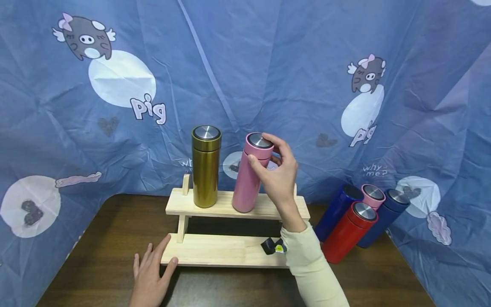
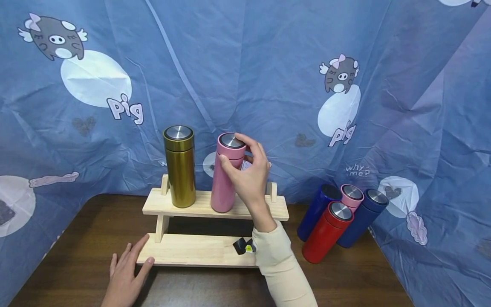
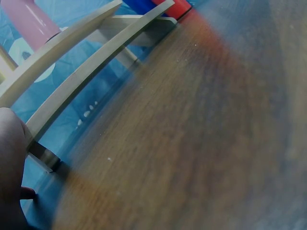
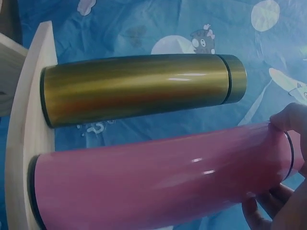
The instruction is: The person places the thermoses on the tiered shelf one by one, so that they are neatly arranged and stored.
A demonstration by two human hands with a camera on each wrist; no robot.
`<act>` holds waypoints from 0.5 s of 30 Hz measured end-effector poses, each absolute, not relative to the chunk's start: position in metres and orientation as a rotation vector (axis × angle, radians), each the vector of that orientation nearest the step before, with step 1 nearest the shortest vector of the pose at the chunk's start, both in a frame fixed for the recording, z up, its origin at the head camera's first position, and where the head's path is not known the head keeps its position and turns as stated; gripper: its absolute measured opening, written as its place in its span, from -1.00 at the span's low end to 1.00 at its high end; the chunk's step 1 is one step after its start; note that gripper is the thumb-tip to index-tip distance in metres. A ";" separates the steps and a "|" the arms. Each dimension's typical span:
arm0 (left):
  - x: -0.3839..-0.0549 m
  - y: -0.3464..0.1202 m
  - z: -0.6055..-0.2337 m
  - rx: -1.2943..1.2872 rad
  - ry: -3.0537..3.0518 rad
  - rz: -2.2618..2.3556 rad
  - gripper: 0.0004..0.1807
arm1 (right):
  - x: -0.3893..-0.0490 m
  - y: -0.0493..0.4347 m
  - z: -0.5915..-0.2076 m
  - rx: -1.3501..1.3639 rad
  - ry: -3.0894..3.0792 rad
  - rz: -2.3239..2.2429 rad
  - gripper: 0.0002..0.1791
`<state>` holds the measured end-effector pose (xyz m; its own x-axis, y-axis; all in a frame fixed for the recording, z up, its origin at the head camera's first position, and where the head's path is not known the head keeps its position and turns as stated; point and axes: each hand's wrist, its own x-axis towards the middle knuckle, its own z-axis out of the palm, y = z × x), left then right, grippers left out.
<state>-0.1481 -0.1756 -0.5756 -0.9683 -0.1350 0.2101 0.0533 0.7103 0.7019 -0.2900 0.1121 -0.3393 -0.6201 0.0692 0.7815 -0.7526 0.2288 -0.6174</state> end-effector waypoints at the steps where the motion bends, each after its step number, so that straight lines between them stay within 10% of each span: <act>1: -0.148 -0.176 -0.575 0.069 -2.676 -1.109 -0.32 | -0.290 0.112 -0.340 0.636 -1.806 1.452 -0.37; 15: -0.149 -0.176 -0.574 0.068 -2.687 -1.095 -0.31 | -0.292 0.106 -0.345 0.630 -1.862 1.291 -0.33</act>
